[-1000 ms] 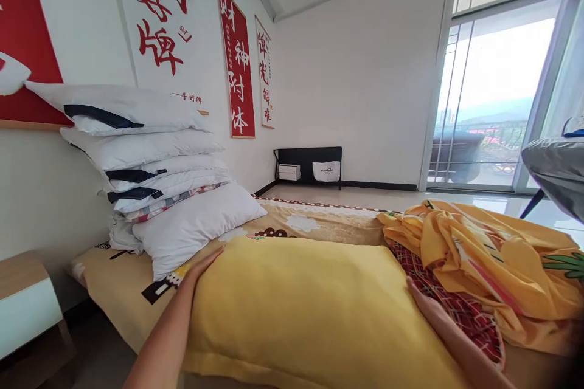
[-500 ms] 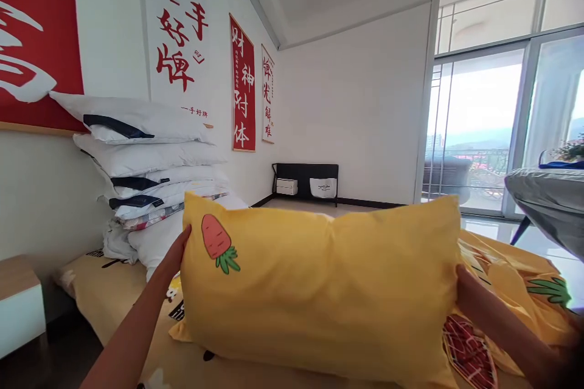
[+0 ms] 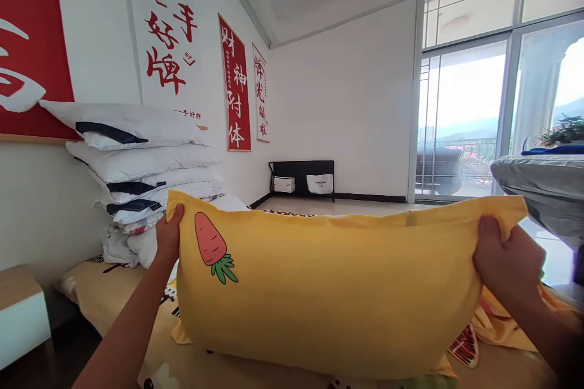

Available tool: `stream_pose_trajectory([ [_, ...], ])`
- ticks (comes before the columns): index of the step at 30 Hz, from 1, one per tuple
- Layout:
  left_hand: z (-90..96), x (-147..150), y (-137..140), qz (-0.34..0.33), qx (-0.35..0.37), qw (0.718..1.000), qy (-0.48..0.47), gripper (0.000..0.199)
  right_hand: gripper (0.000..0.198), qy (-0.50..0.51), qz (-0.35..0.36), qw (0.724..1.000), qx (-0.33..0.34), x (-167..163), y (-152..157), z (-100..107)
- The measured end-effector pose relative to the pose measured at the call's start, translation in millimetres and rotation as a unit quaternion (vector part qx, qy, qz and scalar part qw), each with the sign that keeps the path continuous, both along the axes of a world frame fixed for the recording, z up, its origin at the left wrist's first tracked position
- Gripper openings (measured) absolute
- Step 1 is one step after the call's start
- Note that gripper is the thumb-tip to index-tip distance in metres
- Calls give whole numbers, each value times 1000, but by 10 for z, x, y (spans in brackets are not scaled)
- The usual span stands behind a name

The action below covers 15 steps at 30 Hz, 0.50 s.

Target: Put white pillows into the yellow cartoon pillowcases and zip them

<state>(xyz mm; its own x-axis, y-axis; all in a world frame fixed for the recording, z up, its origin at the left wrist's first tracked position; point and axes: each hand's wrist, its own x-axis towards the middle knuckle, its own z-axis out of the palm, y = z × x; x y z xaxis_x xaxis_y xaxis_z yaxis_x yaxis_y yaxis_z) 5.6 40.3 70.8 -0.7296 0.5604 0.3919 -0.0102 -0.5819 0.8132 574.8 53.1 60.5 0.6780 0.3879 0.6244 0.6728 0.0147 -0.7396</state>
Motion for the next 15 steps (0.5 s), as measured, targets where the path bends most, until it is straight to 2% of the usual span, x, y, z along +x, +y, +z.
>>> stream_pose_trajectory([
  [4,58,-52,9,6,53,998,42,49,23,-67,9,997,-39,10,-89,79],
  [6,58,-124,41,16,69,995,73,49,22,-85,39,994,-57,38,-135,162],
  [11,-43,-234,156,157,70,973,155,39,26,-10,127,985,-115,280,-105,300],
  [13,-67,-223,201,177,66,971,148,40,30,15,149,981,-122,425,-54,277],
  [15,-45,-215,228,161,50,974,148,41,36,10,153,983,-100,582,-13,237],
])
